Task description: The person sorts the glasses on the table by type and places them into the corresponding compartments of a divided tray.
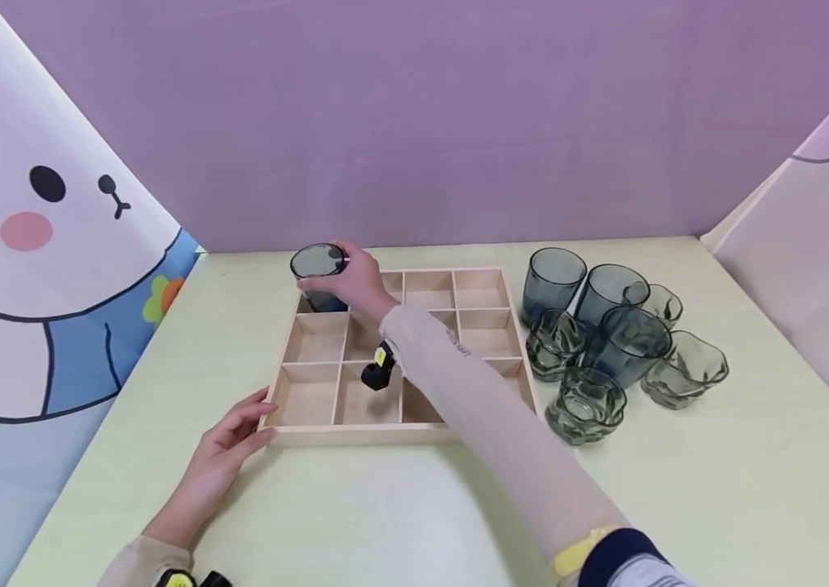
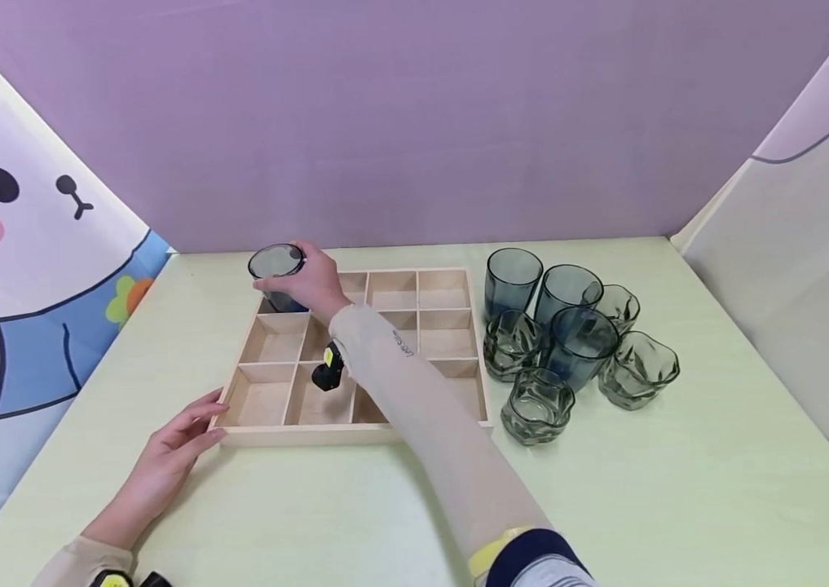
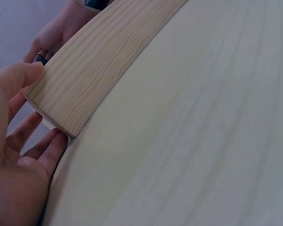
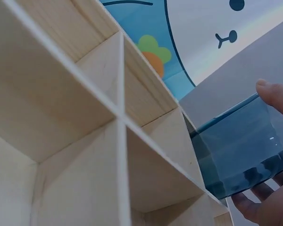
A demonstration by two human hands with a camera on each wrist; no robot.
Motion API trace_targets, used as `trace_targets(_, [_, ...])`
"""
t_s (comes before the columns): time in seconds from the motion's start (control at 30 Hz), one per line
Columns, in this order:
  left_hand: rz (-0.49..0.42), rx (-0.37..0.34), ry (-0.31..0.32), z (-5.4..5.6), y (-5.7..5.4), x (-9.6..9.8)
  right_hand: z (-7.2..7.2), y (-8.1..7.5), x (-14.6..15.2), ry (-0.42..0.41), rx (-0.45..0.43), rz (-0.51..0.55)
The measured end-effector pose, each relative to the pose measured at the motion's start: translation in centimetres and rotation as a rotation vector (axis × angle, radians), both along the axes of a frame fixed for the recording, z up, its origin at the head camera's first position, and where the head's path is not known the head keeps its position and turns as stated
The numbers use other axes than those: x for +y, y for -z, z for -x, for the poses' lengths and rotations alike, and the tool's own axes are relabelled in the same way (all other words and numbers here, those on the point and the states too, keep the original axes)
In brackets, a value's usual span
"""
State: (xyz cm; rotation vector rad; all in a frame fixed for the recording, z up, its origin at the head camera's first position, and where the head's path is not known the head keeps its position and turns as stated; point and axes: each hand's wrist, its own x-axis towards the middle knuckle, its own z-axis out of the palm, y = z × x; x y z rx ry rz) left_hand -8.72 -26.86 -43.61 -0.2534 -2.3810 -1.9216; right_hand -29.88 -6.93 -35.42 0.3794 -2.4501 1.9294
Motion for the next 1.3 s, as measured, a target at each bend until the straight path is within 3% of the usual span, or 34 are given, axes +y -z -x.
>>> trace_targets(0.4, [-0.017, 0.006, 0.002, -0.3, 0.2, -0.2, 0.0, -0.4, 0.6, -0.154, -0.100, -0.023])
trace_targets(0.97, [0.009, -0.015, -0.011, -0.1, -0.1, -0.2, -0.3, -0.3, 0.2, -0.131, -0.047, -0.019])
trace_targets(1.3, [0.015, -0.029, -0.017, -0.1, -0.1, -0.1, -1.2, -2.2, 2.4, -0.095, -0.037, -0.062])
